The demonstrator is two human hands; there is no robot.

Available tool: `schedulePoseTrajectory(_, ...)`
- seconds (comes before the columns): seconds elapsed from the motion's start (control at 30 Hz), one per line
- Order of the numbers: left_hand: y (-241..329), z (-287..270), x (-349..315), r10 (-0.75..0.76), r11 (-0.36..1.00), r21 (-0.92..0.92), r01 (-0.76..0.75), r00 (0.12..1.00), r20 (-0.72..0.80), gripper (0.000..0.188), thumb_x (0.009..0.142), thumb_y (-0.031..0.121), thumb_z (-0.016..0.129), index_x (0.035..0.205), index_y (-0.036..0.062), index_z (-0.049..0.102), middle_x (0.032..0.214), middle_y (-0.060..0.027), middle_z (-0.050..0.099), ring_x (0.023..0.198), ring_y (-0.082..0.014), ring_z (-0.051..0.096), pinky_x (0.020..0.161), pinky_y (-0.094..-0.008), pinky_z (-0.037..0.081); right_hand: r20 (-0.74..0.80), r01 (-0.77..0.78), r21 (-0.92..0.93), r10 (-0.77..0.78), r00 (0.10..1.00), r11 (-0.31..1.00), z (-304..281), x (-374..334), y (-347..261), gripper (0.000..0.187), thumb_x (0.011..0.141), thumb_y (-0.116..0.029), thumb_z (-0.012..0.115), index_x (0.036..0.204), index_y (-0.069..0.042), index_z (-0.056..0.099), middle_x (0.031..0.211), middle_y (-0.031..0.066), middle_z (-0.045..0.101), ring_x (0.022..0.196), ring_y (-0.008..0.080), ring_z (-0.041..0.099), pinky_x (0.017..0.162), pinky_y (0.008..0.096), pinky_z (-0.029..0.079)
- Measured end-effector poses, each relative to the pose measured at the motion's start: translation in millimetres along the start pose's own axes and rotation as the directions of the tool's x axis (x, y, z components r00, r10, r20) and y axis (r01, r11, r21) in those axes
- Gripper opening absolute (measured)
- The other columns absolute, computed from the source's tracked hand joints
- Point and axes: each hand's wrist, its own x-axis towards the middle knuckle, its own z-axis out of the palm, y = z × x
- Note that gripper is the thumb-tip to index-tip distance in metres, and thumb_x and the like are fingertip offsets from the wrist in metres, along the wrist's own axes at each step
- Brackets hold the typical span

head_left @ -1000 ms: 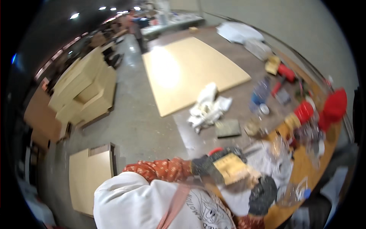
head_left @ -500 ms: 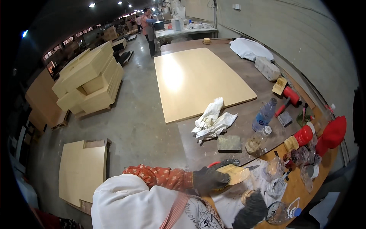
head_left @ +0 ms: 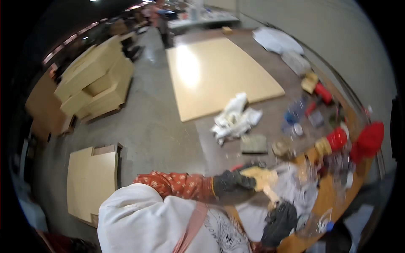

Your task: The person applies glue from a container to a block, rubs a board with a cloth and a liquid, then moves to a separate area and sands the surface of multiple boards by hand using a sanding block.

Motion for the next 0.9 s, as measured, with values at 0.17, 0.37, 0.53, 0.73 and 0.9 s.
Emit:
schedulePoseTrajectory(0.17, 13.8, 0.3, -29.3, -0.178, 0.977, 0.047, 0.207, 0.920, -0.348, 0.061, 0.080, 0.013, 0.063, 0.133, 0.0020, 0.036, 0.129, -0.0108, 0.048, 0.119, -0.0214, 0.046, 0.099, -0.0328, 0.039, 0.070, 0.537, -0.707, -0.711, 0.700, 0.459, -43.7, 14.6, 18.6, 0.009, 0.087, -0.007, 0.055, 0.090, -0.003, 0.063, 0.082, 0.0079, 0.064, 0.074, 0.0173, 0.060, 0.062, 0.0281, 0.049)
schedulePoseTrajectory(0.37, -22.5, 0.7, -22.7, -0.197, 0.963, 0.113, 0.243, 0.928, -0.315, 0.070, 0.079, 0.020, 0.064, 0.137, 0.0023, 0.029, 0.138, -0.0151, 0.038, 0.128, -0.0303, 0.038, 0.108, -0.0412, 0.031, 0.069, 0.264, -0.915, -0.527, 0.847, 0.305, -68.5, -4.4, 32.1, 0.016, 0.088, -0.016, 0.055, 0.100, -0.007, 0.061, 0.090, 0.0048, 0.062, 0.069, 0.0186, 0.060, 0.056, 0.0314, 0.049)
schedulePoseTrajectory(0.53, -25.4, -3.4, -16.8, -0.231, 0.960, 0.082, 0.267, 0.924, -0.304, 0.070, 0.077, 0.021, 0.067, 0.135, 0.0026, 0.033, 0.135, -0.0173, 0.041, 0.126, -0.0317, 0.040, 0.108, -0.0417, 0.032, 0.305, 0.485, -0.811, -0.472, 0.827, 0.326, -55.4, 6.8, 22.2, 0.014, 0.084, -0.016, 0.052, 0.091, -0.005, 0.058, 0.076, 0.0099, 0.061, 0.065, 0.0246, 0.060, 0.055, 0.0363, 0.047)
schedulePoseTrajectory(0.73, -16.5, 1.9, -14.4, -0.242, 0.958, 0.067, 0.279, 0.912, -0.330, 0.069, 0.077, 0.019, 0.068, 0.134, 0.0025, 0.034, 0.135, -0.0173, 0.042, 0.125, -0.0318, 0.041, 0.108, -0.0422, 0.033, 0.336, 0.428, -0.892, -0.424, 0.841, 0.143, -55.3, 19.3, 13.9, 0.011, 0.087, -0.014, 0.051, 0.087, -0.005, 0.058, 0.071, 0.0094, 0.057, 0.066, 0.0252, 0.057, 0.060, 0.0350, 0.045)
schedulePoseTrajectory(0.9, -24.9, -4.5, -15.8, -0.245, 0.961, 0.040, 0.274, 0.909, -0.336, 0.068, 0.077, 0.017, 0.068, 0.134, 0.0017, 0.035, 0.133, -0.0172, 0.043, 0.124, -0.0314, 0.042, 0.107, -0.0415, 0.033, 0.478, 0.442, -0.878, -0.291, 0.829, -0.184, -52.1, 15.5, 12.1, 0.012, 0.087, -0.014, 0.049, 0.081, -0.006, 0.056, 0.068, 0.0088, 0.057, 0.062, 0.0256, 0.057, 0.058, 0.0353, 0.045)
